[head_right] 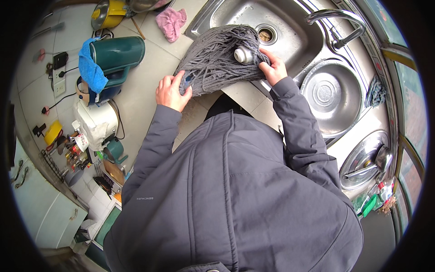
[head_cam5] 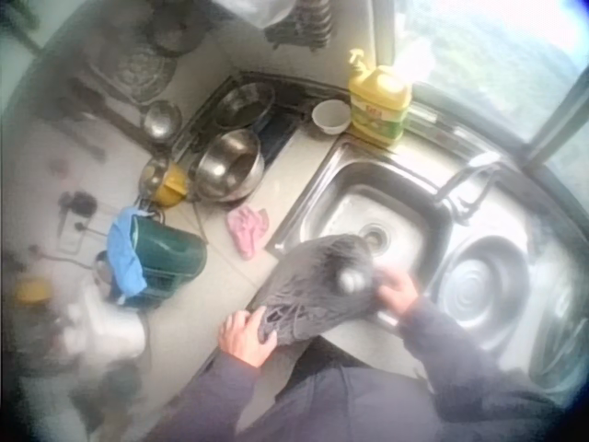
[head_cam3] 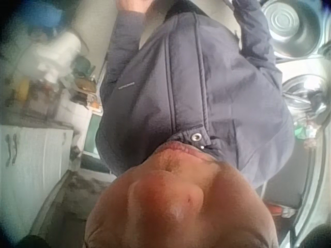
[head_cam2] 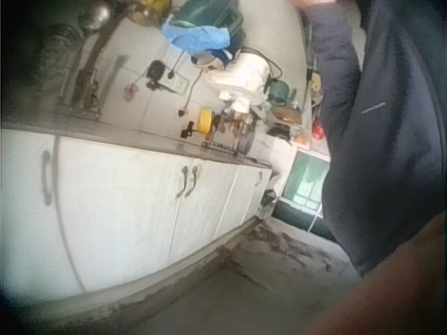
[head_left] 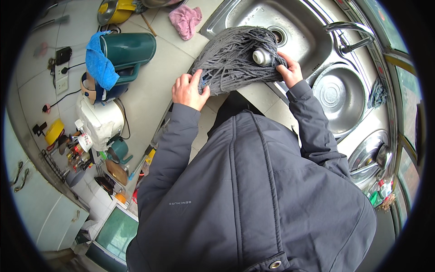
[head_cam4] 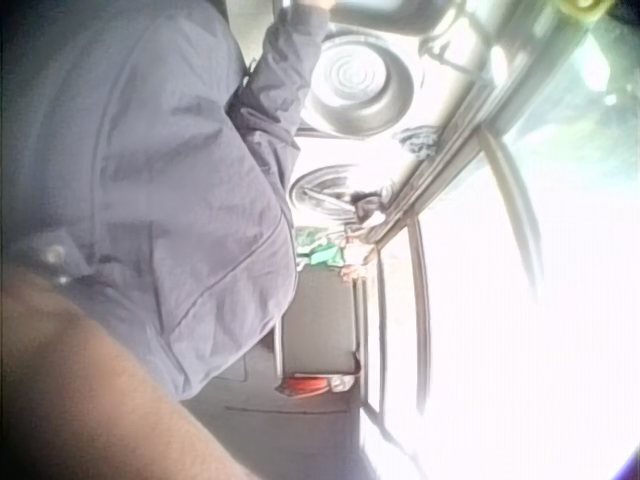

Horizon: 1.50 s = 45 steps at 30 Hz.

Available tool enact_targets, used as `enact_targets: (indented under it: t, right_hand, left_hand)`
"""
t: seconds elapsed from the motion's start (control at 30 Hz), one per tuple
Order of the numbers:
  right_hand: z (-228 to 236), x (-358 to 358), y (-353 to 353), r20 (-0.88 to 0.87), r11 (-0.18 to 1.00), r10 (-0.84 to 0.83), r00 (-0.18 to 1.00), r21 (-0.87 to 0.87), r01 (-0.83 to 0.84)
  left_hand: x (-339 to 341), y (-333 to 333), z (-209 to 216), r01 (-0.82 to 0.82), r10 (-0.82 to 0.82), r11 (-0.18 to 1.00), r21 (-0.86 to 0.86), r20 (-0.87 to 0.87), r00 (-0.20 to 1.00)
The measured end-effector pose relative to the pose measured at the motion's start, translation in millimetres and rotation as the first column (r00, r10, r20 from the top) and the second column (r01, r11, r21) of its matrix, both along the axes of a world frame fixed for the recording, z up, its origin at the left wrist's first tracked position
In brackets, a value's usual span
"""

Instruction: The person assembles a mop by attaching the mop head to the handle. They align the mop head with the handle, press it into place, and then tighten the connection by twisting the handle. The person then adjusts the mop head to ensure it is securely attached.

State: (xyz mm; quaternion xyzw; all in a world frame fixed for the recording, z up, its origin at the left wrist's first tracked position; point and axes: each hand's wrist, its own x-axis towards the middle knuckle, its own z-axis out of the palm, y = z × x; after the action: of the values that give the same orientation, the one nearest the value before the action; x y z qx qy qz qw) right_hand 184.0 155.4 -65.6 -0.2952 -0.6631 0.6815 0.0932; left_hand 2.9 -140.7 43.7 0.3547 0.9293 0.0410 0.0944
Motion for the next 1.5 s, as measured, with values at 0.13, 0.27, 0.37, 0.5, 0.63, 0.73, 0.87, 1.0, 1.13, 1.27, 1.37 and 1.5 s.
enact_targets:
  t: [0.13, 0.27, 0.37, 0.5, 0.63, 0.73, 0.87, 1.0, 1.13, 1.27, 1.37, 1.5]
  right_hand:
    - [3.0, 1.3, -2.1, -0.029, 1.000, 0.016, 0.999, -0.020, -0.016]
    - [4.1, 0.4, -3.3, -0.041, 1.000, 0.017, 0.999, 0.005, -0.017]
    - [4.1, -0.2, -2.6, -0.034, 0.999, 0.035, 0.999, -0.001, -0.035]
    - [3.0, 0.8, -3.2, -0.020, 1.000, 0.022, 1.000, 0.014, -0.022]
    - [-0.5, 2.3, -4.3, -0.049, 0.999, 0.004, 0.999, -0.052, -0.007]
    - [-4.1, 3.3, -0.8, 0.009, 0.979, -0.021, 1.000, -0.203, 0.022]
    - [-5.7, 2.7, 5.2, -0.004, 0.910, -0.086, 0.996, -0.407, 0.077]
    - [-1.7, -1.6, 8.1, -0.071, 0.831, -0.121, 0.990, -0.553, 0.062]
    - [5.8, -7.8, 10.4, -0.091, 0.721, -0.178, 0.980, -0.689, 0.067]
    - [18.5, -12.0, 11.2, -0.096, 0.687, -0.166, 0.981, -0.725, 0.046]
    - [28.5, -15.0, 7.7, -0.127, 0.639, -0.145, 0.981, -0.769, -0.005]
    - [34.5, -17.5, 3.7, -0.246, 0.530, -0.162, 0.956, -0.839, -0.126]
  left_hand:
    - [9.2, -0.3, -2.1, -0.019, 0.016, 0.991, 0.135, 0.027, 1.000]
    - [7.4, 3.2, -6.7, 0.099, -0.105, 0.983, 0.155, 0.032, 0.994]
    - [8.5, 3.1, -12.2, 0.127, -0.127, 0.990, 0.056, -0.002, 0.992]
    - [9.8, 4.7, -20.7, -0.020, 0.010, 0.994, -0.105, -0.101, 0.995]
    - [-8.2, 17.5, -27.5, -0.147, 0.152, 0.977, -0.152, 0.020, 0.988]
    - [-14.1, 32.0, -25.2, -0.072, 0.069, 0.994, -0.078, -0.035, 0.997]
    - [0.9, 63.3, -11.4, 0.141, -0.113, 0.948, 0.286, -0.110, 0.987]
    - [21.8, 108.7, -1.2, 0.105, -0.229, 0.853, 0.511, 0.187, 0.955]
    - [31.8, 144.7, 0.1, -0.020, -0.246, 0.803, 0.595, 0.362, 0.899]
    - [28.9, 156.1, 5.4, -0.050, -0.254, 0.770, 0.636, 0.377, 0.890]
    - [27.6, 156.9, 12.9, -0.026, -0.280, 0.766, 0.642, 0.370, 0.886]
    - [27.2, 156.3, 23.6, -0.010, -0.278, 0.767, 0.642, 0.346, 0.896]
